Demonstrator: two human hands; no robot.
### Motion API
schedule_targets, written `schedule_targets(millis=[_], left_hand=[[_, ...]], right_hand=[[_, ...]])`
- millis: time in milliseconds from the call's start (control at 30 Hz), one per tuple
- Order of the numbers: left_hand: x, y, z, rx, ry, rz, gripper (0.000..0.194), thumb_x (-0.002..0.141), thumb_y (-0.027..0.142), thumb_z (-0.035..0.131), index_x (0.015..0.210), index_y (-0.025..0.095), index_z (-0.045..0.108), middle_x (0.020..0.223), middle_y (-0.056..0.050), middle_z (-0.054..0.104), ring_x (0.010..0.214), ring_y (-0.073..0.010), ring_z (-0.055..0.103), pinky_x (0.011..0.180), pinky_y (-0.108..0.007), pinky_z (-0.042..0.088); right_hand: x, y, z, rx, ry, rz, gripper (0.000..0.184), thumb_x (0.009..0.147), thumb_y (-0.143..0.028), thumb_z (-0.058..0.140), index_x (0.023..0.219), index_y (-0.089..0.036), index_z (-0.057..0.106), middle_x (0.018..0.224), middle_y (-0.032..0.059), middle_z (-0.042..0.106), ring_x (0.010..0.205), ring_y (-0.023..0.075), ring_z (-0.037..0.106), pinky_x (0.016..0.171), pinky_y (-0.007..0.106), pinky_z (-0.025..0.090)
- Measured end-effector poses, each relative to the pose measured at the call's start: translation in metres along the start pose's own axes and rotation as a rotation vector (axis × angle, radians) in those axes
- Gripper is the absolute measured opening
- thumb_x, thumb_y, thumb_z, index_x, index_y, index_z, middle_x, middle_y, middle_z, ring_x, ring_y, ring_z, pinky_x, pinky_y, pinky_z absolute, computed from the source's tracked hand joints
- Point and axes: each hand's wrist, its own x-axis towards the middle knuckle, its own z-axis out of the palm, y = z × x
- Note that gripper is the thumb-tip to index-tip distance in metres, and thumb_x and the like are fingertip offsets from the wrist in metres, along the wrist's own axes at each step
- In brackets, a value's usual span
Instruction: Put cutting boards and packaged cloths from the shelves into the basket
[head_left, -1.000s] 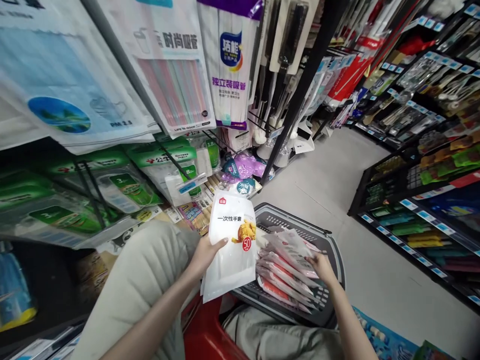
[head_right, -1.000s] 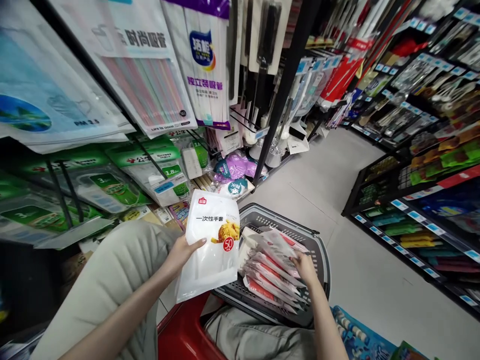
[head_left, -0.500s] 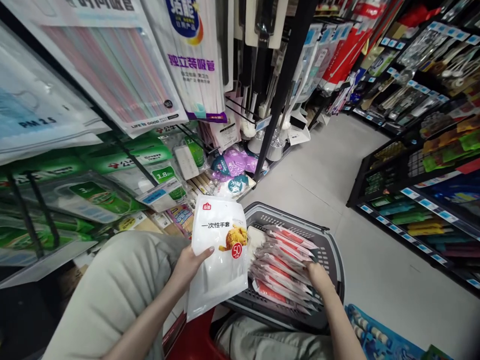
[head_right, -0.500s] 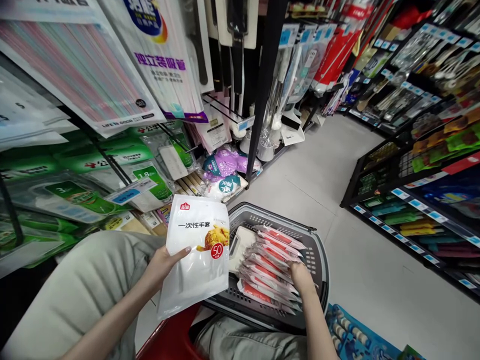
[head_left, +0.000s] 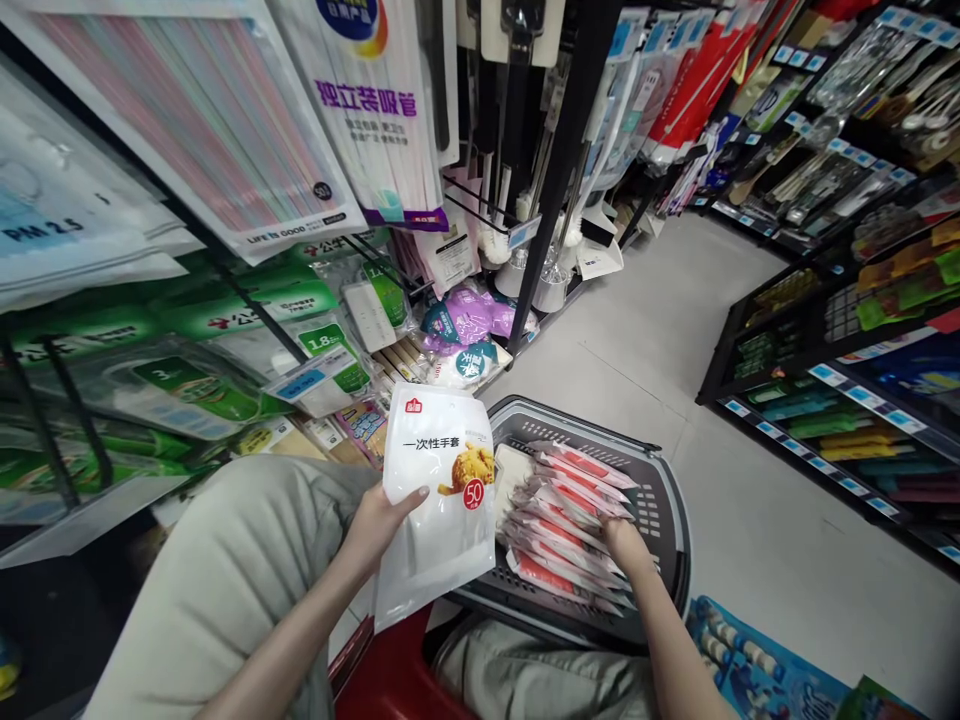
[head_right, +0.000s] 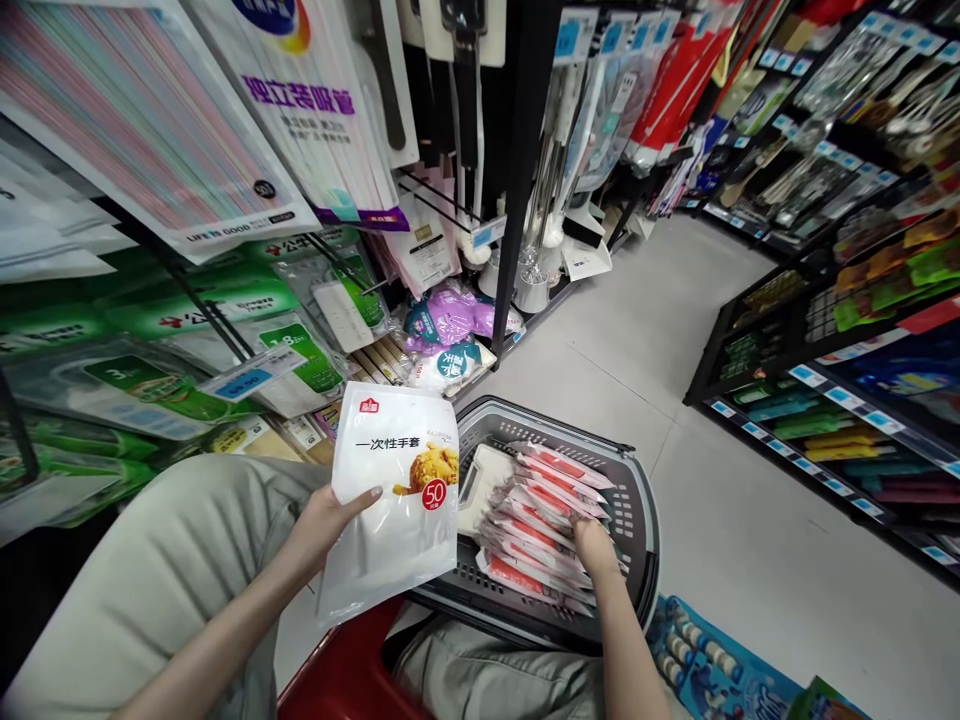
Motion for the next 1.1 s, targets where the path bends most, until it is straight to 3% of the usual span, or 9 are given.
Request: schedule_targets(millis=[333,533,667,767,867,933,967,1033,1100], left_hand=[[-0.001,0.002,-0.002,-0.006,0.019,0.014,0.06,0.049,0.045,0.076,0.095,0.009,0.062,0.109,-0.016,0.062,0.094,-0.0314,0.06,0.078,-0.039,0.049],[-0.002,0.003,-0.002,-0.032,0.029,0.021,0.058,0.047,0.044,0.077,0.092,0.01,0.063,0.106,-0.016,0.064,0.092,-0.031,0.061,0.077,-0.038,0.05],[-0.003,0.001,-0.002,-0.073,-0.042,0.018,0.055,0.052,0.041,0.076,0.094,0.01,0.062,0.103,-0.015,0.065,0.091,-0.0304,0.061,0.077,-0.038,0.049],[-0.008,0.004,0.0,-0.116,-0.167,0.0,0.052,0.057,0.037,0.075,0.1,0.01,0.06,0.103,-0.014,0.065,0.093,-0.03,0.061,0.079,-0.038,0.049],[-0.016,0.008,0.005,-0.165,-0.288,-0.06,0.051,0.057,0.034,0.076,0.1,0.011,0.061,0.103,-0.014,0.066,0.094,-0.0307,0.061,0.078,-0.037,0.049],[-0.021,0.011,0.009,-0.201,-0.357,-0.103,0.051,0.056,0.032,0.077,0.099,0.01,0.061,0.099,-0.014,0.067,0.091,-0.031,0.061,0.077,-0.037,0.049],[-0.023,0.011,0.01,-0.222,-0.394,-0.118,0.05,0.056,0.031,0.077,0.099,0.01,0.061,0.098,-0.014,0.067,0.09,-0.0309,0.062,0.076,-0.037,0.049],[-0.027,0.01,0.012,-0.272,-0.465,-0.139,0.05,0.057,0.029,0.077,0.099,0.009,0.061,0.096,-0.014,0.068,0.088,-0.0306,0.063,0.077,-0.037,0.048],[-0.029,0.008,0.013,-0.327,-0.534,-0.157,0.05,0.058,0.028,0.077,0.101,0.01,0.061,0.096,-0.014,0.067,0.087,-0.0302,0.063,0.078,-0.038,0.048]], right_hand=[[-0.004,0.021,0.008,0.055,0.002,0.023,0.02,0.083,-0.017,0.041,0.089,-0.015,0.06,0.085,0.0126,0.066,0.084,0.0208,0.061,0.069,0.026,0.038],[-0.01,0.024,0.01,0.083,-0.045,0.066,0.022,0.08,-0.015,0.042,0.084,-0.013,0.064,0.087,0.0173,0.065,0.086,0.0258,0.061,0.073,0.031,0.039],[-0.011,0.022,0.007,0.193,-0.064,0.131,0.022,0.078,-0.02,0.047,0.09,-0.013,0.064,0.086,0.0157,0.066,0.086,0.0252,0.062,0.072,0.03,0.041],[-0.017,0.015,-0.018,0.308,-0.038,0.128,0.035,0.076,-0.022,0.051,0.109,-0.013,0.056,0.1,0.0141,0.064,0.095,0.0227,0.059,0.078,0.029,0.042],[-0.031,-0.013,-0.06,0.547,0.079,0.042,0.045,0.081,-0.035,0.045,0.123,-0.018,0.042,0.114,0.0103,0.058,0.104,0.0189,0.055,0.086,0.029,0.042],[-0.047,-0.047,-0.087,1.002,0.165,-0.073,0.048,0.078,-0.046,0.049,0.116,-0.018,0.045,0.103,0.0094,0.061,0.093,0.0209,0.059,0.08,0.033,0.046],[-0.056,-0.068,-0.097,1.184,0.142,-0.126,0.047,0.076,-0.049,0.05,0.11,-0.017,0.048,0.094,0.0081,0.062,0.083,0.0211,0.061,0.074,0.035,0.049],[-0.074,-0.11,-0.11,1.405,0.089,-0.162,0.05,0.069,-0.051,0.059,0.105,-0.017,0.049,0.084,0.0053,0.062,0.071,0.0207,0.06,0.064,0.036,0.051],[-0.089,-0.146,-0.114,1.518,0.15,-0.135,0.048,0.065,-0.048,0.065,0.099,-0.017,0.052,0.087,0.0069,0.063,0.077,0.0225,0.061,0.068,0.036,0.05]])
